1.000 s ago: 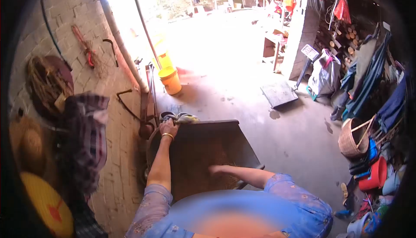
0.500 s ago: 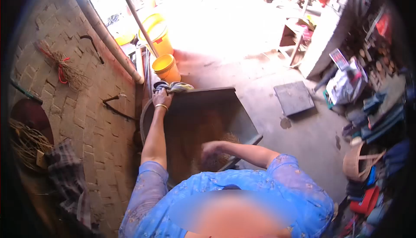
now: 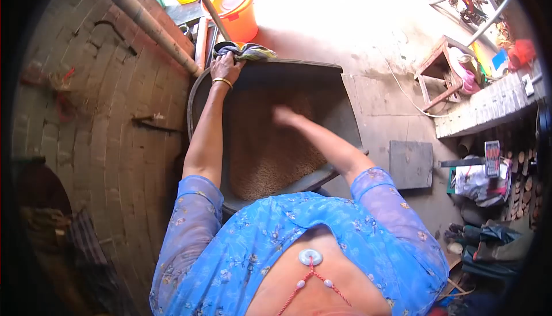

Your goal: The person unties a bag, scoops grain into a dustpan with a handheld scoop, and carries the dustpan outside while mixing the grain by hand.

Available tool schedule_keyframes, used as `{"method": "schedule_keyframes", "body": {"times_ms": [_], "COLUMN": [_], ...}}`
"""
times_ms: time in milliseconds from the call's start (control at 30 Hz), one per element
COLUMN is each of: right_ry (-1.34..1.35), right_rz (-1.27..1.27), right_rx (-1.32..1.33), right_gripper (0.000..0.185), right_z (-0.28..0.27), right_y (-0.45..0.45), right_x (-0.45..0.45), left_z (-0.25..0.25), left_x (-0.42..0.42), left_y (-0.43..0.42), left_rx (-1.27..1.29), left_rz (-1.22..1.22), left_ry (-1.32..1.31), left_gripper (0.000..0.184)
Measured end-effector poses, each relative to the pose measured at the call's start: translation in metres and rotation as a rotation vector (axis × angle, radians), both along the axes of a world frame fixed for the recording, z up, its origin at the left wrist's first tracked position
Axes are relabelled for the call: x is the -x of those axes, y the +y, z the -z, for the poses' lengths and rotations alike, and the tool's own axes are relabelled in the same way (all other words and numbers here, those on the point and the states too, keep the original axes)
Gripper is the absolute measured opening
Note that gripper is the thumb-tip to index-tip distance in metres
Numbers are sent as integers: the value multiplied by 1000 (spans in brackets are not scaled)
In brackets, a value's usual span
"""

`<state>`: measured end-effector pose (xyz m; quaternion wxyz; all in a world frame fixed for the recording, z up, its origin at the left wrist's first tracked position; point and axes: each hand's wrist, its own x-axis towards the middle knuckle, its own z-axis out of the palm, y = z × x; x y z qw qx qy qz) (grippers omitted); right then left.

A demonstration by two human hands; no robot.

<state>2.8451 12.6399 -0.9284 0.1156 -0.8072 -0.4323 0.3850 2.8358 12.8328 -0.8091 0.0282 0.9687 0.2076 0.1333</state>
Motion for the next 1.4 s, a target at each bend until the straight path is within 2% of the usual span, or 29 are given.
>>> {"method": "schedule_keyframes", "body": {"times_ms": [100, 133, 267, 333, 400, 433, 467, 533, 567, 667, 700, 733, 767, 800, 833, 867, 900, 967, 1000, 1033, 1067, 1133, 1200, 1267, 1333, 1400], "right_ry": [59, 104, 232, 576, 703, 839, 826, 877, 865, 1151, 1190, 1286, 1260, 1230, 1409, 1488, 1436, 1246, 998, 545, 118, -52, 51, 47, 325, 515], "right_rz": [-270, -308, -341, -240, -175, -154, -153, 108, 102, 207, 260, 401, 430, 463, 456, 523, 592, 569, 426, 334, 295, 139, -117, -293, -284, -264], "right_rx": [19, 7, -157, -14, -62, -32, -41, -25, -30, -171, -293, -268, -293, -394, -428, -525, -572, -681, -677, -677, -516, -282, 68, -101, 6, 109], "right_gripper": [55, 59, 63, 54, 51, 51, 51, 48, 48, 43, 40, 35, 33, 29, 25, 21, 14, 18, 22, 32, 43, 51, 55, 60, 66, 86], "right_z": [-10, -15, -5, -46, -46, -24, -19, -15, -12, -16, -26, -34, -48, -39, -63, -59, -81, -77, -56, -50, -34, -5, 15, 30, 6, 1], "right_y": [23, 28, 42, 37, 42, 49, 52, 61, 67, 88, 95, 107, 120, 137, 142, 157, 167, 195, 209, 213, 225, 238, 261, 267, 293, 324], "right_x": [-33, -47, -130, -177, -225, -248, -271, -329, -363, -477, -516, -554, -594, -632, -669, -702, -732, -799, -832, -862, -891, -940, -978, -995, -1017, -1043], "left_z": [16, 9, 6, 5, 16, 19, 20, 34, 35, 35, 30, 26, 20, 17, 18, 10, 6, 7, 11, 15, 20, 29, 45, 40, 44, 45], "left_x": [-102, -134, -251, -304, -361, -388, -414, -475, -506, -586, -609, -627, -650, -673, -696, -718, -739, -782, -799, -819, -840, -888, -935, -994, -1049, -1095], "left_y": [31, 35, 65, 78, 97, 102, 106, 126, 133, 161, 171, 183, 196, 207, 218, 223, 229, 248, 259, 272, 284, 312, 345, 370, 401, 426], "left_rx": [-36, 50, 33, 70, 102, 95, 85, 73, 56, 70, 84, 77, 86, 102, 61, 47, 31, 15, 12, 23, 32, 71, 59, 60, 53, 31], "left_rz": [75, 21, 81, 68, 67, 63, 56, 60, 47, -17, -30, -50, -52, -52, -75, -89, -98, -115, -126, -111, -117, -124, -132, -145, -129, -95], "left_ry": [-70, 9, 28, 49, 67, 84, 100, 65, 29, 60, 31, 43, 24, 6, -19, -16, -26, -31, -32, -36, -25, 7, 1, -4, 48, 33], "left_gripper": [42, 40, 39, 42, 44, 45, 45, 44, 44, 47, 48, 48, 47, 47, 46, 45, 44, 43, 42, 41, 41, 41, 41, 41, 41, 41]}}
